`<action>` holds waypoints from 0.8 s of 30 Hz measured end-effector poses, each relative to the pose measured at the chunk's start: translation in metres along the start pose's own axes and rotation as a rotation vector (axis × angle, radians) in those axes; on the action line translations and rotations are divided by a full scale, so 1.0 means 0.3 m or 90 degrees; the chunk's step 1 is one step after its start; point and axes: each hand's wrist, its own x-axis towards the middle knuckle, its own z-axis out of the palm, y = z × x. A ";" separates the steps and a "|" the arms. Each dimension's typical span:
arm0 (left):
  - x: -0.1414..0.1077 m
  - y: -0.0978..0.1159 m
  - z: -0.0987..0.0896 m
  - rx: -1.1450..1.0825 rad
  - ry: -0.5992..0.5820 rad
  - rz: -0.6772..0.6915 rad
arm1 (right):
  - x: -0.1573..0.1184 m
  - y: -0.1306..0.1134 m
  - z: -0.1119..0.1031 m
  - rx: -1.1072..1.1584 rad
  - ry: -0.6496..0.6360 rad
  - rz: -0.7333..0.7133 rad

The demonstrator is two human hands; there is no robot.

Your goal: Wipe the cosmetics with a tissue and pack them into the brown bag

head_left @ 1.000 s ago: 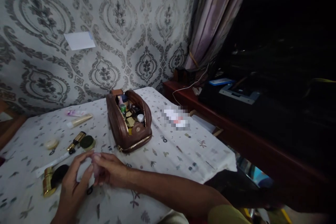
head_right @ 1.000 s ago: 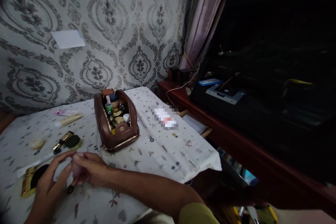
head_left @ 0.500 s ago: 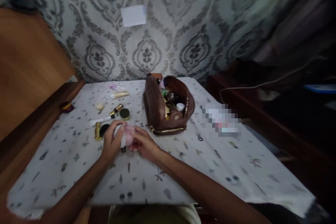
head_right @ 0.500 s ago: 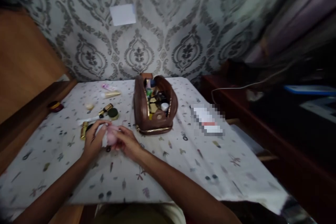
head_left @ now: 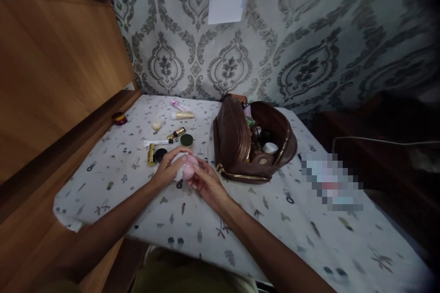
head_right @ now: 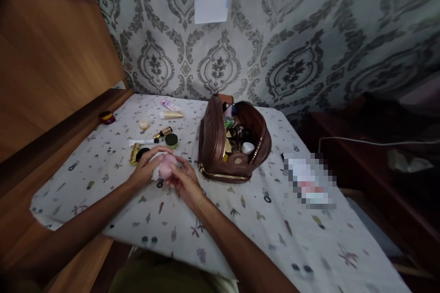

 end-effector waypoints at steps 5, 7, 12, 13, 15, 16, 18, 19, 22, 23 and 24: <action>-0.008 -0.005 0.009 0.058 0.119 0.058 | 0.001 0.007 0.010 -0.030 -0.016 -0.003; -0.009 -0.005 0.010 0.034 0.126 0.049 | -0.002 0.003 0.015 -0.049 -0.029 0.008; -0.001 -0.018 0.002 -0.008 0.144 0.022 | -0.017 -0.010 0.021 -0.075 -0.064 0.030; 0.001 -0.019 -0.001 -0.014 0.137 0.017 | -0.019 -0.011 0.021 -0.076 -0.067 0.037; 0.004 -0.015 -0.005 -0.025 0.106 0.014 | -0.021 -0.013 0.019 -0.068 -0.069 0.044; 0.005 -0.009 -0.008 -0.030 0.082 0.017 | -0.020 -0.013 0.018 -0.058 -0.069 0.039; 0.005 0.004 -0.013 -0.036 0.026 0.024 | -0.018 -0.011 0.016 -0.039 -0.065 0.025; 0.005 0.011 -0.016 -0.036 0.000 0.026 | -0.016 -0.009 0.015 -0.030 -0.061 0.018; 0.001 0.025 -0.021 -0.012 -0.029 0.030 | -0.010 0.001 0.013 -0.003 -0.038 0.002; -0.001 0.027 -0.019 0.006 -0.018 0.033 | -0.008 0.005 0.012 0.006 -0.032 -0.001; -0.004 0.027 -0.017 0.027 0.002 0.036 | -0.006 0.009 0.012 0.014 -0.028 -0.003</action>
